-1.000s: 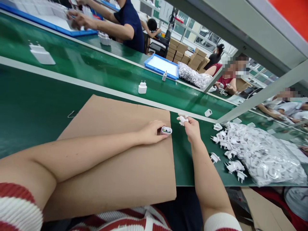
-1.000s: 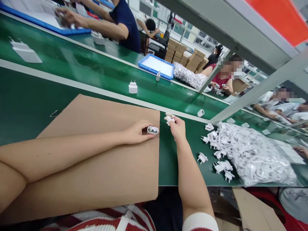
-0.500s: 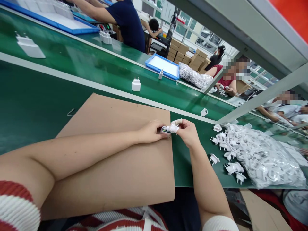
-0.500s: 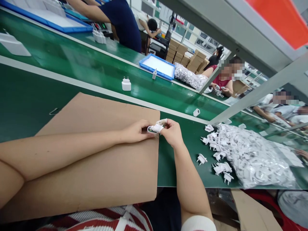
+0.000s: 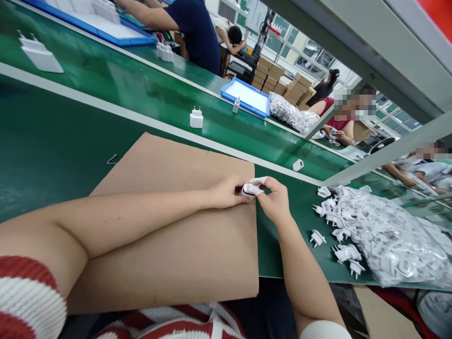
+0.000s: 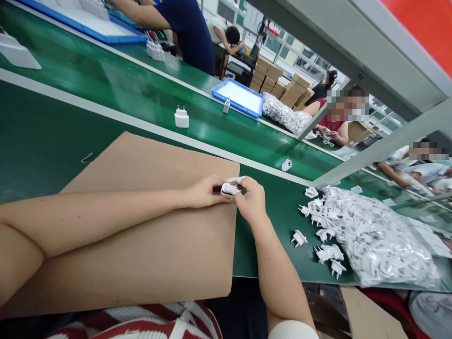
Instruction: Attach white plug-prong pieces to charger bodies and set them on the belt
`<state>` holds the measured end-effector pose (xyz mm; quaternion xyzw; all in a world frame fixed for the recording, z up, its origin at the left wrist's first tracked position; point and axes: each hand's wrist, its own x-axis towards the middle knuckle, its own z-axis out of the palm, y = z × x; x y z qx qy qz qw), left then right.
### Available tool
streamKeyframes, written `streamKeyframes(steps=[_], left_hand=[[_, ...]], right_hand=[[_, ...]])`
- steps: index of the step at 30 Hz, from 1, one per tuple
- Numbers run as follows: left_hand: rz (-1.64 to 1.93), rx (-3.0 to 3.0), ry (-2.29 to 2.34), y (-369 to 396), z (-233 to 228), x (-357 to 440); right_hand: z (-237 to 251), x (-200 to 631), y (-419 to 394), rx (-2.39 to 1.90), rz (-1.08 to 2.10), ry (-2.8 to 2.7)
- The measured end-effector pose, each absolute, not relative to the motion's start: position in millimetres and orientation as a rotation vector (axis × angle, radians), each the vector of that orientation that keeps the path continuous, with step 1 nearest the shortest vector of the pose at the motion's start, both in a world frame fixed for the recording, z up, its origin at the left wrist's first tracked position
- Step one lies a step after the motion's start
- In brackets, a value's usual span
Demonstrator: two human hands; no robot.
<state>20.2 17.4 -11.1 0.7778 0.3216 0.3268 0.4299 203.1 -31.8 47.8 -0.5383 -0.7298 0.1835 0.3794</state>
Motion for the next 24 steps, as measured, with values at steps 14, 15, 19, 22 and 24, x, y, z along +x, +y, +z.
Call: streamKeyframes(steps=[14,15,19,22,24], left_hand=[[0.865,1.924,0.779,18.3,-13.6,22.2],[0.870,1.930,0.775,18.3,-13.3,21.9],[0.857,1.939,0.782,18.5,-12.4,20.6],[0.836,1.935,0.795,18.7,-11.9,20.3],[0.842,1.946,0.798,18.8,-11.4,20.2]], right_hand=[[50.4,200.5,-35.8,-1.414,0.220,-1.999],[50.4,200.0,-35.9,-1.418,0.234,-2.009],[50.7,199.4,-36.1,-1.474,0.241,-2.044],[48.9,200.5,-36.1,-1.497,0.224,-2.016],[47.1,201.6,-36.0,-1.478,0.236,-1.983]])
